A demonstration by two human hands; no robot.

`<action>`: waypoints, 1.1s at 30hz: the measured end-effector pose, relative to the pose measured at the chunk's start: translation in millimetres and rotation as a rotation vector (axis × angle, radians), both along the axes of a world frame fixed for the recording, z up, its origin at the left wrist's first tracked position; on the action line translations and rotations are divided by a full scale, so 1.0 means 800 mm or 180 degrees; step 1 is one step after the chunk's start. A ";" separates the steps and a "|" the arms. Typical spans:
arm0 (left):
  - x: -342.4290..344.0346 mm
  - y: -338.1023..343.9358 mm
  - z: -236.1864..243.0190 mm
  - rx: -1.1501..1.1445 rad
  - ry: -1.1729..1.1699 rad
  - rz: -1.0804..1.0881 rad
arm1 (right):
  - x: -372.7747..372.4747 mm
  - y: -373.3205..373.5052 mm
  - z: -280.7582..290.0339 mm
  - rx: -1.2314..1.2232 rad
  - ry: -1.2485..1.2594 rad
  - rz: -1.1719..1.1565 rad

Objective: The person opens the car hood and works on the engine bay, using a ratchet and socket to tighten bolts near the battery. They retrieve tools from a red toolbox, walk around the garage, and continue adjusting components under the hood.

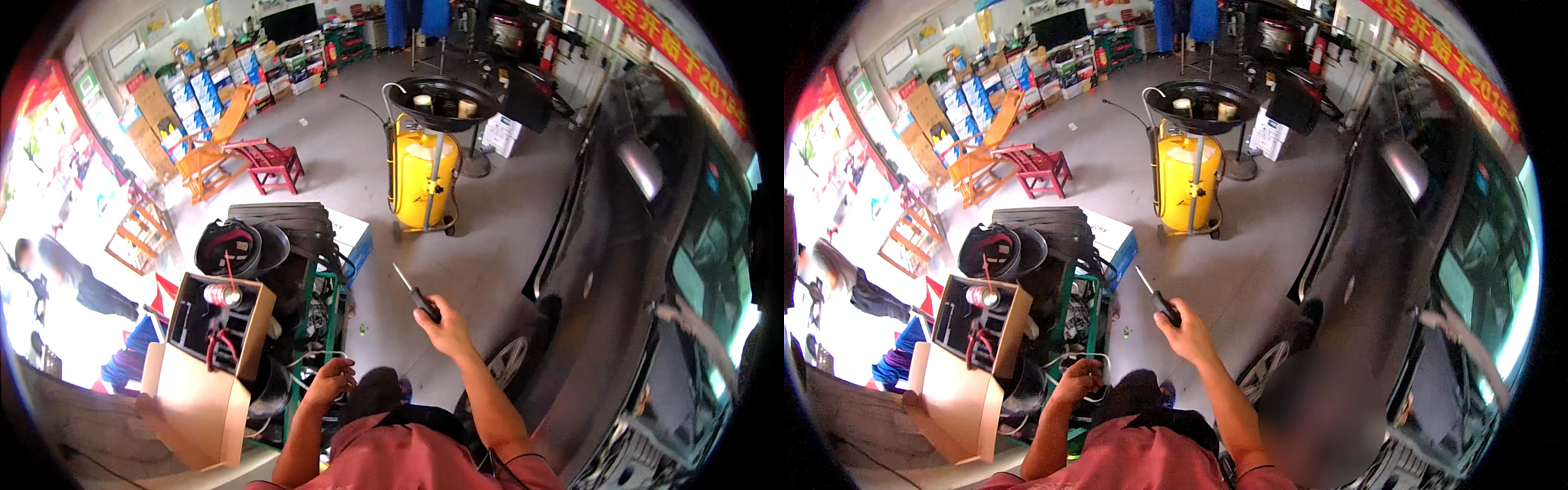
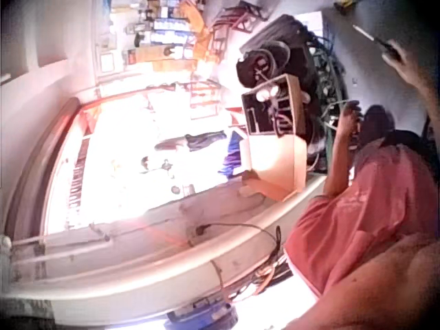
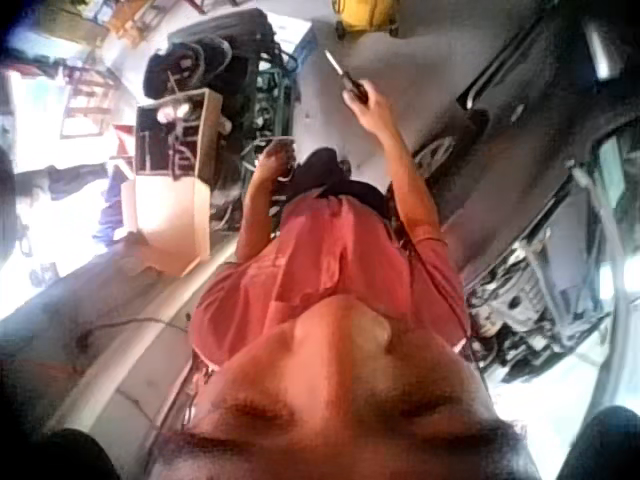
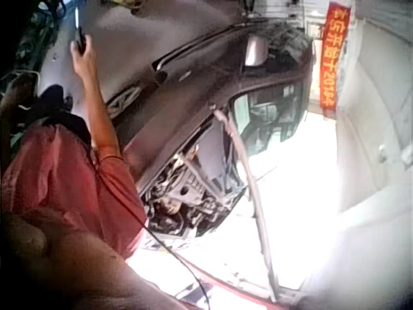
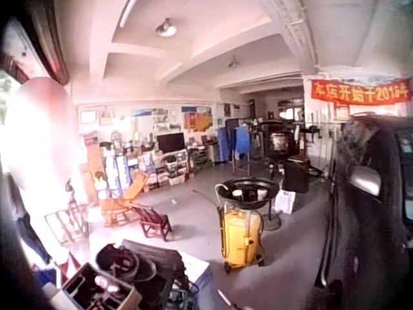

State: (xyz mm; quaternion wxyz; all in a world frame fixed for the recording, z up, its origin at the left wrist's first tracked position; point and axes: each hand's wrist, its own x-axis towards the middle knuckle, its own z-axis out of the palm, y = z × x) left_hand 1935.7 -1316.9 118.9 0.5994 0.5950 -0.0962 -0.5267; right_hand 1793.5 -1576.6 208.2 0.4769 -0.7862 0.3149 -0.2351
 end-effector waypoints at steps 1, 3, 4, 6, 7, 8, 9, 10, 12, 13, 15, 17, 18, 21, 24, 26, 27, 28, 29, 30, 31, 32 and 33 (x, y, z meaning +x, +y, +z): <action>0.015 -0.021 0.000 -0.0042 0.0149 0.0112 | 0.023 -0.037 -0.030 -0.0042 0.0399 -0.0021; 0.052 -0.063 -0.020 -0.0257 0.0241 0.0112 | 0.057 -0.114 -0.101 -0.0134 0.1164 -0.0059; 0.070 -0.092 -0.002 -0.0262 0.0316 0.0167 | 0.065 -0.150 -0.141 -0.0019 0.1626 -0.0003; 0.118 -0.148 -0.001 -0.0290 0.0339 0.0129 | 0.058 -0.219 -0.241 0.0189 0.2376 -0.0065; 0.146 -0.179 -0.004 -0.0381 0.0350 -0.0006 | 0.040 -0.242 -0.296 0.0302 0.2690 -0.0176; 0.179 -0.211 -0.005 -0.0458 0.0339 -0.0104 | 0.027 -0.249 -0.333 0.0348 0.2954 -0.0545; 0.207 -0.255 -0.007 -0.0621 0.0396 -0.0334 | -0.034 -0.283 -0.400 0.0799 0.3176 -0.0381; 0.241 -0.284 -0.025 -0.0803 0.0134 -0.0441 | -0.064 -0.286 -0.437 0.1100 0.3442 -0.0466; 0.310 -0.353 -0.005 -0.0869 0.0234 -0.0511 | -0.111 -0.277 -0.458 0.2048 0.3745 -0.0804; 0.347 -0.382 -0.003 -0.0815 0.0162 -0.0591 | -0.122 -0.268 -0.448 0.2552 0.3712 -0.1023; 0.410 -0.448 0.015 -0.0945 0.0059 -0.0477 | -0.130 -0.256 -0.419 0.3307 0.3507 -0.1515; 0.466 -0.509 0.032 -0.0769 0.0043 -0.0327 | -0.120 -0.263 -0.401 0.3725 0.3269 -0.1919; 0.489 -0.538 0.029 -0.0646 0.0009 -0.0218 | -0.112 -0.274 -0.393 0.3853 0.3132 -0.2105; 0.564 -0.618 0.026 -0.0639 -0.0102 -0.0135 | -0.044 -0.329 -0.397 0.4032 0.2665 -0.2437; 0.611 -0.674 0.024 -0.0502 0.0094 0.0295 | 0.037 -0.419 -0.404 0.4073 0.2179 -0.2615; 0.644 -0.700 0.026 -0.0409 0.0185 0.0532 | 0.098 -0.462 -0.410 0.4214 0.1849 -0.2652; 0.666 -0.713 0.021 -0.0431 0.0247 0.0566 | 0.123 -0.486 -0.410 0.4300 0.1692 -0.2685; 0.688 -0.730 0.019 -0.0381 0.0305 0.0789 | 0.150 -0.509 -0.413 0.4393 0.1565 -0.2690; 0.707 -0.742 0.020 -0.0281 0.0385 0.1013 | 0.173 -0.521 -0.415 0.4417 0.1525 -0.2718; 0.728 -0.752 0.031 -0.0285 0.0312 0.1041 | 0.204 -0.532 -0.417 0.4422 0.1465 -0.2694; 0.752 -0.762 0.039 -0.0287 0.0241 0.1059 | 0.230 -0.541 -0.416 0.4207 0.1443 -0.2748; 0.784 -0.768 0.033 -0.0287 0.0398 0.1208 | 0.261 -0.545 -0.414 0.4011 0.1491 -0.2774; 0.812 -0.781 0.028 -0.0374 0.0413 0.1237 | 0.291 -0.547 -0.403 0.3806 0.1518 -0.2850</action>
